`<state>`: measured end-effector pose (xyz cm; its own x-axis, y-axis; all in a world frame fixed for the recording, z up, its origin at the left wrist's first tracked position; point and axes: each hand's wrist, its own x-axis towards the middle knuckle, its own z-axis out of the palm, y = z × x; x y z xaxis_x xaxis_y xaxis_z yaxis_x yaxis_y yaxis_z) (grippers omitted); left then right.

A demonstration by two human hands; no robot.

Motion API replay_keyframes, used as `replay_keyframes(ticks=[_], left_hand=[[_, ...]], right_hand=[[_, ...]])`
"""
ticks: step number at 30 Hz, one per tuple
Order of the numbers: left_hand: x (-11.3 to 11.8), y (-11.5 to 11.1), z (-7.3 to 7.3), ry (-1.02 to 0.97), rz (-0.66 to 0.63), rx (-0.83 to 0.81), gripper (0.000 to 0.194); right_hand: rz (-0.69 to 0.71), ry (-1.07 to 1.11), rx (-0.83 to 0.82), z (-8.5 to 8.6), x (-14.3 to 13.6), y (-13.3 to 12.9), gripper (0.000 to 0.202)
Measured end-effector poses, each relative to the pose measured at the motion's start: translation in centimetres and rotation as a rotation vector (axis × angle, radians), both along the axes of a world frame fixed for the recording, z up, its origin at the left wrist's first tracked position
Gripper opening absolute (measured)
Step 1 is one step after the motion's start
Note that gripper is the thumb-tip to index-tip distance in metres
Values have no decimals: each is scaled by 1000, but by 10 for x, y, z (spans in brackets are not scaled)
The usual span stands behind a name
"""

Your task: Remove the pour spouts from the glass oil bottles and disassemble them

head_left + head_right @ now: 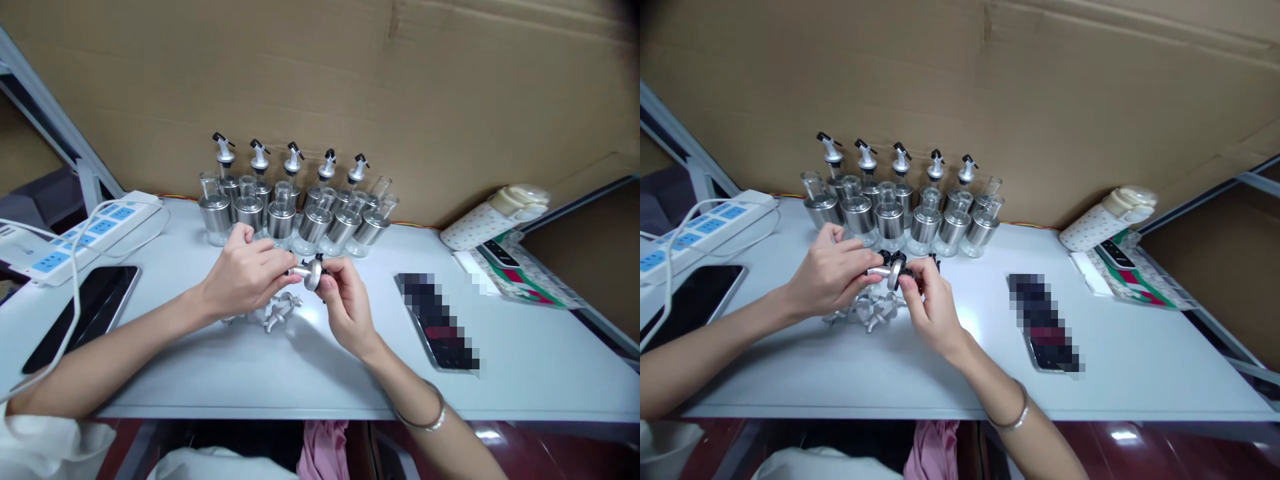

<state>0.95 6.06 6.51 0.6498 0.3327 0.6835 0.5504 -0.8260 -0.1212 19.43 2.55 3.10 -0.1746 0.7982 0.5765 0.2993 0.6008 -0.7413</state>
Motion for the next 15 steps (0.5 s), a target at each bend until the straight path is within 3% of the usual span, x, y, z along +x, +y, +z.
replay_keyframes(ticks=[6,11,15], left_hand=[[-5,0,5,-15,-23,-175,38],[-6,-1,6,-38,-43,-409,44],[-5,2,8,-86,-54,-640,45]], right_hand=[[22,-64,186,2,6,1,6],[42,-212,418,4,10,7,17],[60,-270,497,5,11,12,22]])
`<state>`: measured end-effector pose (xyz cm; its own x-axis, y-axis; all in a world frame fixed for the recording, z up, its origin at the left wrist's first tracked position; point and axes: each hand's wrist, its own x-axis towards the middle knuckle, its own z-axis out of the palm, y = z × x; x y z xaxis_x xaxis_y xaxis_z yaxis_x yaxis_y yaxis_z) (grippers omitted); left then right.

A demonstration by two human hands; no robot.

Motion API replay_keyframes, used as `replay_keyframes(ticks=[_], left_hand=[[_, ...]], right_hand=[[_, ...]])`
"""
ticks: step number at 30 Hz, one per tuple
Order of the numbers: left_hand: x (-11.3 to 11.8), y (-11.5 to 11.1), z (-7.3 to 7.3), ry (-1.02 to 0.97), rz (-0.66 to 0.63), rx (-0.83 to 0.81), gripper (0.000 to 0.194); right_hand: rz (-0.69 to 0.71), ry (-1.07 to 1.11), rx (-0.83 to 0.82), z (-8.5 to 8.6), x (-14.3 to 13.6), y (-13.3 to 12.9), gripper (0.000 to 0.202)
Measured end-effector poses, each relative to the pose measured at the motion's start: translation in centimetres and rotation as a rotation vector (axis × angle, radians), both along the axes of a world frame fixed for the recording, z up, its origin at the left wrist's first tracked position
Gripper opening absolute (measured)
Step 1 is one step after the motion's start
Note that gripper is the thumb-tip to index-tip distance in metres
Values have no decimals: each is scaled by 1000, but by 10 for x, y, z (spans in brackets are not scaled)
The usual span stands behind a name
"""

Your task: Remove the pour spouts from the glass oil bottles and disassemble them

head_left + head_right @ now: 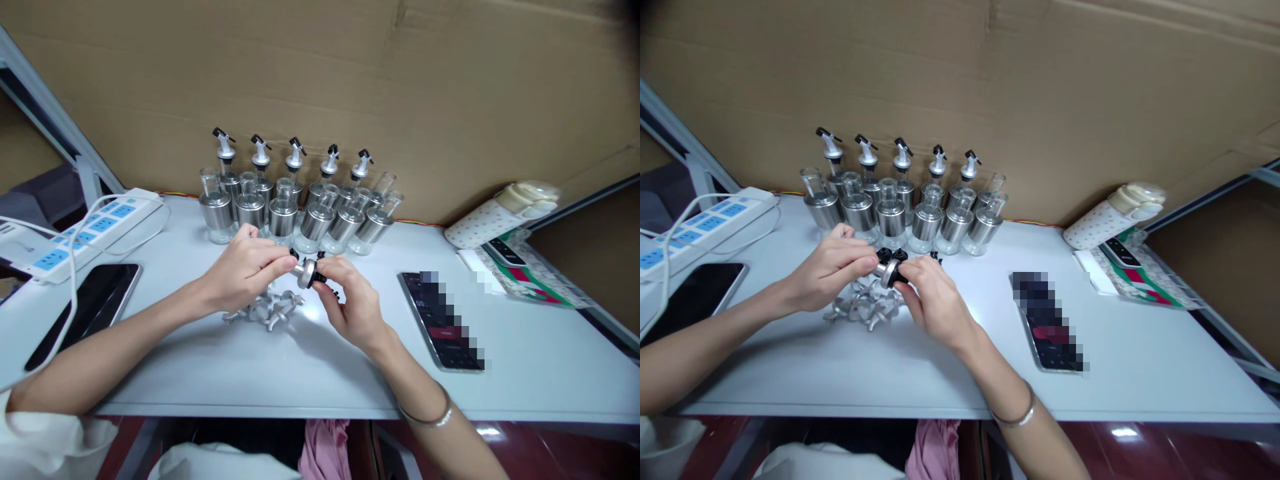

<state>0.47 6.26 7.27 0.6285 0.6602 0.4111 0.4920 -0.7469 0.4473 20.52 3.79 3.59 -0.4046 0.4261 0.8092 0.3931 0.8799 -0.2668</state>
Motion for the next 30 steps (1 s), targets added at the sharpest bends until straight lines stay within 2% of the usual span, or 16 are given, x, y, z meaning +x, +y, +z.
replay_keyframes(ticks=[7,11,13,15,17,19,22,25,28,30], left_hand=[[1,2,1,-161,11,-499,45],[1,4,2,-265,-25,-852,43],[-3,10,4,-315,-11,-927,40],[-10,16,8,-407,80,-869,38],[-20,22,14,-443,171,-720,38],[-29,25,18,-351,183,-566,38],[-36,26,19,-53,171,-396,36],[-38,26,10,236,95,-349,33],[-36,24,0,366,-73,-393,34],[-34,23,-3,414,-129,-429,32]], right_hand=[[-9,-96,99,3,0,2,27],[-19,-84,24,5,-1,-1,23],[-41,-47,22,6,5,-2,18],[-110,49,114,5,14,1,17],[-210,178,179,3,25,6,20],[-265,241,157,-1,33,13,24],[-276,193,77,-6,35,20,32],[-301,102,56,-6,32,22,30],[-316,55,67,-3,30,21,26],[-322,47,65,-2,30,21,25]])
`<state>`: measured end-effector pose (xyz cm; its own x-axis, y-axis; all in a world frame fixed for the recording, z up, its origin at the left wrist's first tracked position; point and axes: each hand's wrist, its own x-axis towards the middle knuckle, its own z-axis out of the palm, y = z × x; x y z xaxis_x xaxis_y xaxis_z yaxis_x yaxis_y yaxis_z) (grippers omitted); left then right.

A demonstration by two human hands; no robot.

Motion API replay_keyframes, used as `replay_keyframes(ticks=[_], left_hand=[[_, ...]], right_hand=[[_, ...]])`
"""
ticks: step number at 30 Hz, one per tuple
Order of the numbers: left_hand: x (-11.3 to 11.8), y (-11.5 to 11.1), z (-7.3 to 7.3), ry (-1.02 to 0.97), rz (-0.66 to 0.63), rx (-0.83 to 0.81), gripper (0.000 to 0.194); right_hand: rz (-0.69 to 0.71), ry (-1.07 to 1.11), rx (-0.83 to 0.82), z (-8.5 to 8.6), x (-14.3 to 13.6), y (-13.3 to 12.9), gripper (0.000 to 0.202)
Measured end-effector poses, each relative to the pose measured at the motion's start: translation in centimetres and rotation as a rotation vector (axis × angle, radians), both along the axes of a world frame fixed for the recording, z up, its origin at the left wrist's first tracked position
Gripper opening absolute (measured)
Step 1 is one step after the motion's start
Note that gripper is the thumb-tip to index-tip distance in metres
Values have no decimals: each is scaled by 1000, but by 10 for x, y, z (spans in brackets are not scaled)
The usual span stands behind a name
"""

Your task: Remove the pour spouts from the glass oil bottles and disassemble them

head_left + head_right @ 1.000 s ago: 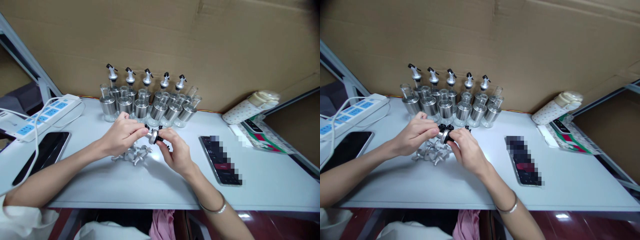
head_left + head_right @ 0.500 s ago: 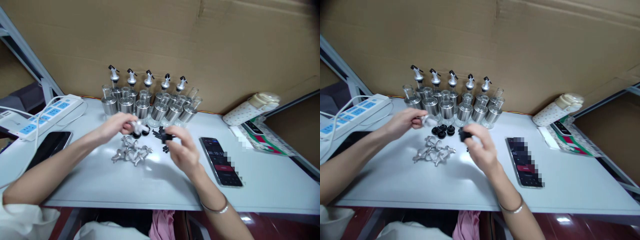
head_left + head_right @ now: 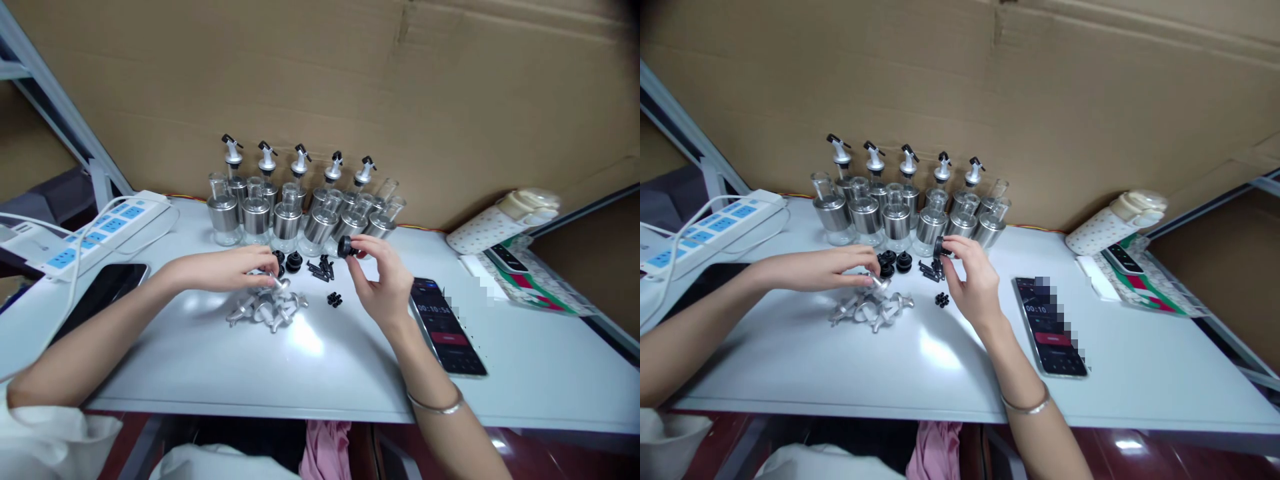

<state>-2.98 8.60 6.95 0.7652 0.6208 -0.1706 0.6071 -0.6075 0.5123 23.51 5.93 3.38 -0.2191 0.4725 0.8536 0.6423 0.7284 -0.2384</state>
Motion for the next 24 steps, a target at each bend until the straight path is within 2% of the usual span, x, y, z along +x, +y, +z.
replay_keyframes(ticks=[5,13,17,20,24], left_hand=[[2,-4,0,88,-38,3,29],[3,-9,3,117,-16,-29,27],[0,-14,3,96,44,-5,38],[-4,-26,-12,6,103,50,59],[-3,-46,-50,-161,157,276,73]], right_hand=[[25,-32,-8,-3,-1,2,24],[46,-55,-35,-5,-2,1,23],[71,-58,-45,-4,-2,0,23],[110,-59,-108,-4,-5,-2,23],[160,-117,-208,-8,-13,-5,22]])
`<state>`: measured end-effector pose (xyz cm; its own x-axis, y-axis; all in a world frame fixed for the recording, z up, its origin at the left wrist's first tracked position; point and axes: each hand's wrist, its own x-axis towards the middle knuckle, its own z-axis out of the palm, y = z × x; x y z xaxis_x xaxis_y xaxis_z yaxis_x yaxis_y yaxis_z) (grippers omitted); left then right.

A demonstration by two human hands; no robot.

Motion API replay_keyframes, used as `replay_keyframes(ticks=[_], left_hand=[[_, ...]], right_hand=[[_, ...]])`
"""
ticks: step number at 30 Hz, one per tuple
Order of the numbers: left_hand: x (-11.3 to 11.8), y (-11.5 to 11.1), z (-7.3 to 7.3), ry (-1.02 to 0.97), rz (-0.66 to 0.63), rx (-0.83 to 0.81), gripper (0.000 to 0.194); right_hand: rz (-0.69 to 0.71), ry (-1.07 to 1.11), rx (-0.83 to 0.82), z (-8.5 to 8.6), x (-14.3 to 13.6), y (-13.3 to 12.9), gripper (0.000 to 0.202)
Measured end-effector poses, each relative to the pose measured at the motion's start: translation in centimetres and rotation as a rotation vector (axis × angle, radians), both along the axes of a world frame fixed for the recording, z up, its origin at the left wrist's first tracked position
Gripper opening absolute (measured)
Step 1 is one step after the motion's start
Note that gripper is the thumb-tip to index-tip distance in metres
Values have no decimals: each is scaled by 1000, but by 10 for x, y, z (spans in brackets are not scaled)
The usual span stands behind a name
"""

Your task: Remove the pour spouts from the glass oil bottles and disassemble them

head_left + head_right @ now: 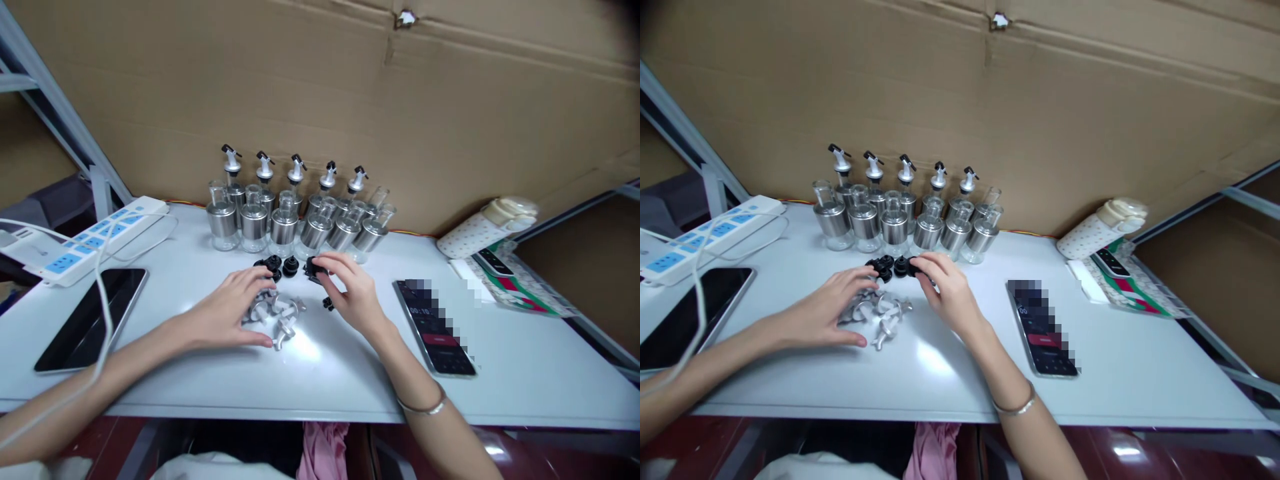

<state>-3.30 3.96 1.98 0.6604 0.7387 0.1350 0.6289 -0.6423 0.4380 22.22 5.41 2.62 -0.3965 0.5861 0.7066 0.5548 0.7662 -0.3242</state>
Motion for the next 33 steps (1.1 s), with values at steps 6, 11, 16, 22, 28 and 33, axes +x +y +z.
replay_keyframes(ticks=[6,11,16,22,28,33], left_hand=[[14,-12,-26,-6,-69,181,75],[17,-16,-26,-38,-170,251,49],[14,-19,-26,-71,-200,315,36],[12,-20,-28,-90,-220,313,32],[11,-19,-27,-136,-182,299,39],[9,-15,-30,-155,-51,267,61]], right_hand=[[-26,10,-48,-10,-11,11,21],[-74,8,-38,-10,-19,27,18],[-15,-64,-76,-10,-39,41,23],[-23,-186,-178,-17,-63,57,23],[-30,-113,-147,-19,-59,49,23],[103,-30,-314,-1,-35,18,9]])
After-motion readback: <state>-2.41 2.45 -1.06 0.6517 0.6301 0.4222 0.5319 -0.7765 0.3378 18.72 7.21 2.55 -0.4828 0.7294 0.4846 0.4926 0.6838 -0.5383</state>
